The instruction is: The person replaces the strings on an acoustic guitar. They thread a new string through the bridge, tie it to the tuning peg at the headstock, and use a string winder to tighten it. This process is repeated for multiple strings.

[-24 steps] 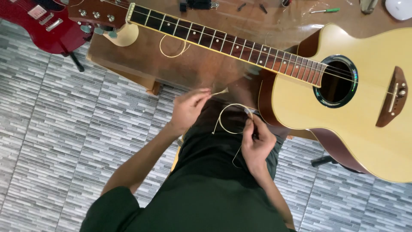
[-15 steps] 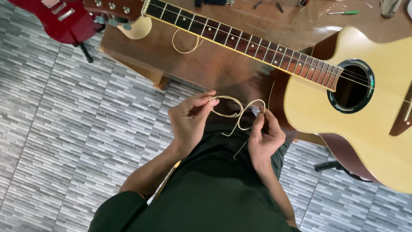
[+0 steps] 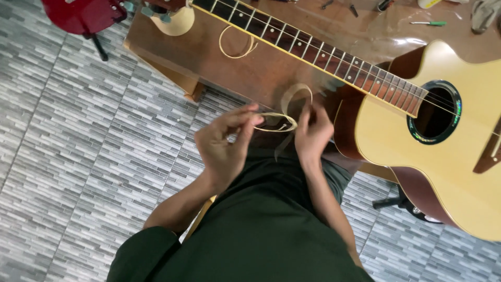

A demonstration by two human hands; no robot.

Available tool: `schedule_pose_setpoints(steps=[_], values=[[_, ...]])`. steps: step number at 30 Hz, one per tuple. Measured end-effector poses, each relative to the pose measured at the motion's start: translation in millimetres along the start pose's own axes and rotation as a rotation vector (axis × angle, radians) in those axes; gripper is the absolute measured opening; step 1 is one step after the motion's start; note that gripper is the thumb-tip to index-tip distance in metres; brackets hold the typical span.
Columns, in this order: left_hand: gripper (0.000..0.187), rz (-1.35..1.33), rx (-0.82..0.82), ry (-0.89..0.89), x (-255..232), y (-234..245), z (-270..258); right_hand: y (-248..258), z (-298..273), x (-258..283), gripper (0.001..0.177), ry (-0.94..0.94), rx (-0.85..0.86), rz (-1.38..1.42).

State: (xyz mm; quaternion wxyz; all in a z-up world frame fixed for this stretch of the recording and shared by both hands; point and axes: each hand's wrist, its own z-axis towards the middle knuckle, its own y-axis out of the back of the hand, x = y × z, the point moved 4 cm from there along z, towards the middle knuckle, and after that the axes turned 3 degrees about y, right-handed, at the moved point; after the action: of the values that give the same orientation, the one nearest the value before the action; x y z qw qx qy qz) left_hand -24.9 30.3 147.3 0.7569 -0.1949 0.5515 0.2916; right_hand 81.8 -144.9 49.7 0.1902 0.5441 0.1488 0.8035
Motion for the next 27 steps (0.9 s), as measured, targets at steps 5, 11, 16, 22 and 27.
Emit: schedule_pose_setpoints(steps=[5, 11, 16, 22, 27], values=[[0.003, -0.017, 0.062, 0.061, 62, -4, 11, -63, 66, -78, 0.014, -0.032, -0.009, -0.430], [0.008, -0.092, 0.291, 0.271, 145, -39, -19, -92, 107, -130, 0.010, 0.005, -0.008, -0.569], [0.009, -0.080, 0.349, 0.335, 168, -50, -30, -96, 104, -159, 0.013, 0.070, -0.016, -0.671], [0.010, -0.053, 0.328, 0.386, 169, -43, -25, -106, 68, -177, 0.020, 0.148, -0.036, -0.803], [0.010, -0.063, 0.241, 0.360, 155, -33, -21, -65, 38, -63, 0.038, 0.187, 0.048, -0.774]])
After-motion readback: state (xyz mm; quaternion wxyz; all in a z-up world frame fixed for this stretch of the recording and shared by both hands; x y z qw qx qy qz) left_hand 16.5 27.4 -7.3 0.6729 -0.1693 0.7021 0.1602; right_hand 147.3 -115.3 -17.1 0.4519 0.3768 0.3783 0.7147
